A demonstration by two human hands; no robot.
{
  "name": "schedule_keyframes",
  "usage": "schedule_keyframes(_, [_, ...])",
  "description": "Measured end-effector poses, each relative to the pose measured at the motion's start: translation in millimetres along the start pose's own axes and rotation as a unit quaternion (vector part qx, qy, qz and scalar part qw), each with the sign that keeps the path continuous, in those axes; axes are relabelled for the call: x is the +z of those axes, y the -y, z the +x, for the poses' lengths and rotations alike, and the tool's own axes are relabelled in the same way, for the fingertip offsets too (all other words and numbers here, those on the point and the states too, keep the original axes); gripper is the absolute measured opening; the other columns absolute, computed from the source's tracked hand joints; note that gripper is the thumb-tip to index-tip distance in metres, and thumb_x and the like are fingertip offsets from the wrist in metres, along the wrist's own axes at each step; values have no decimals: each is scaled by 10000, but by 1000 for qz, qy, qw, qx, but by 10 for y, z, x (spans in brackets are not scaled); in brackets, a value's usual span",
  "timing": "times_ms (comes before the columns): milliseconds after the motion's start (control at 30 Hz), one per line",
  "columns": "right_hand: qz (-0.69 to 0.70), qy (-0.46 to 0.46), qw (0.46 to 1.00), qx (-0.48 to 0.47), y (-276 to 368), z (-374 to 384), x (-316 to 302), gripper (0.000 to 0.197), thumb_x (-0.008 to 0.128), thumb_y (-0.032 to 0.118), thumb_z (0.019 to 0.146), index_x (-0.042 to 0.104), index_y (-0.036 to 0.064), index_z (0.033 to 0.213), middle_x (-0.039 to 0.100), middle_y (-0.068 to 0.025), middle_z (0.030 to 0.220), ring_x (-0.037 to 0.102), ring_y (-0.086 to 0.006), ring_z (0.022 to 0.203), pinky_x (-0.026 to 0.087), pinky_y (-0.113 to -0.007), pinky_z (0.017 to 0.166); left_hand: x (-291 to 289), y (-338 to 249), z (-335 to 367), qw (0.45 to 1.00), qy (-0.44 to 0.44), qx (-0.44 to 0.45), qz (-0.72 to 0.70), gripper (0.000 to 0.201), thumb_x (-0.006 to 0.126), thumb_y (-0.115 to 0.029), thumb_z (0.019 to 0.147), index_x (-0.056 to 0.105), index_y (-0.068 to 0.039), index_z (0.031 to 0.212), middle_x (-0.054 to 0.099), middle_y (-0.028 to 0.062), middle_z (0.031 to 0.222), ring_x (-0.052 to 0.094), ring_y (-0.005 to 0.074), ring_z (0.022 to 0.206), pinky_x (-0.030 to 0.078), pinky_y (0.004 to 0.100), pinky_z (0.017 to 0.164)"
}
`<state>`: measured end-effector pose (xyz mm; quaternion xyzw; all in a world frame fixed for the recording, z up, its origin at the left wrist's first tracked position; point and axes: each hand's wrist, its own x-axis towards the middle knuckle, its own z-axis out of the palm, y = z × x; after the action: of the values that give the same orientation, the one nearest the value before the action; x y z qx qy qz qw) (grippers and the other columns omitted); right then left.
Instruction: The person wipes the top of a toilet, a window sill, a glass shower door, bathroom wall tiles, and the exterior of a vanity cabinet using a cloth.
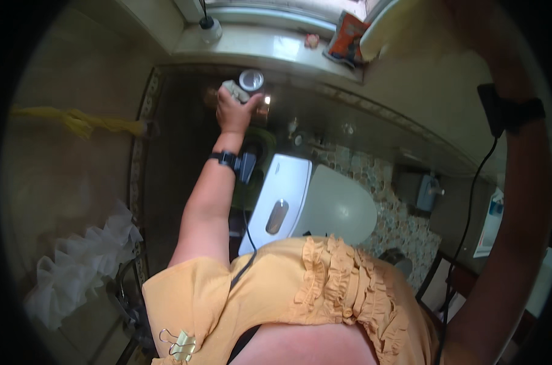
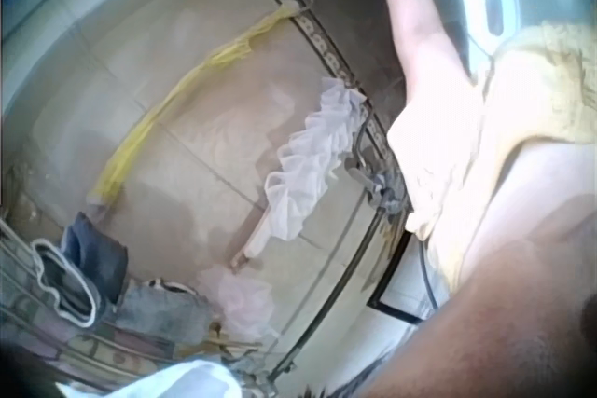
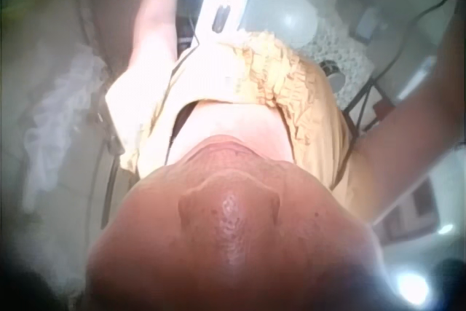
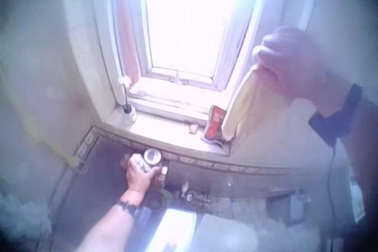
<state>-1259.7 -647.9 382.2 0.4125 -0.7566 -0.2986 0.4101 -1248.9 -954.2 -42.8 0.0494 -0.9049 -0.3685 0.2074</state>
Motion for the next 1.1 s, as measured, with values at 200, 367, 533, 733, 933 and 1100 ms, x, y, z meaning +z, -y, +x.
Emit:
schedule_keyframes(200, [72,69,995,2,-33,117,-83,182,678,239,778,571,98,737,542,-81,677,580,-289,661,471,-419,646,-461,793,280,973,-80,-145,-163,400,513,-340,983,639,39,979,605,230,1065,566,383,1003,454,434,887])
schedule_keyframes(367, [57,53,997,-10,-78,-52,71,198,645,211,890,611,73,1028,632,-82,884,635,-267,868,507,-393,855,-712,284,1054,985,-126,-33,-111,488,736,-194,808,542,27,1199,622,208,1105,596,342,971,475,405,872])
schedule_keyframes(533, [39,46,998,-5,-94,-52,100,210,636,283,906,619,94,996,607,-53,863,637,-241,891,501,-373,865,-854,-254,1651,994,-41,89,-45,680,811,-274,728,511,-10,1278,584,233,1235,558,385,1161,460,407,970])
schedule_keyframes(733, [56,47,997,4,-35,-16,33,218,666,280,874,626,91,975,613,-52,862,641,-239,877,503,-369,866,-754,-132,1921,997,51,60,12,561,827,-322,692,611,-37,1125,654,196,1082,622,373,1025,508,426,866])
schedule_keyframes(933, [51,56,997,-2,-50,-102,115,217,668,266,873,626,91,994,634,-57,898,647,-239,877,511,-367,861,-936,-193,1384,991,5,89,-96,445,817,-288,696,638,-38,1019,672,181,1005,645,364,939,521,415,798])
schedule_keyframes(1100, [31,24,999,-28,-114,-70,154,217,659,261,890,622,90,1019,645,-67,924,649,-245,890,515,-367,863,-1190,-74,798,996,48,26,-67,457,817,-242,716,637,-25,1076,683,171,1012,669,321,915,522,371,802])
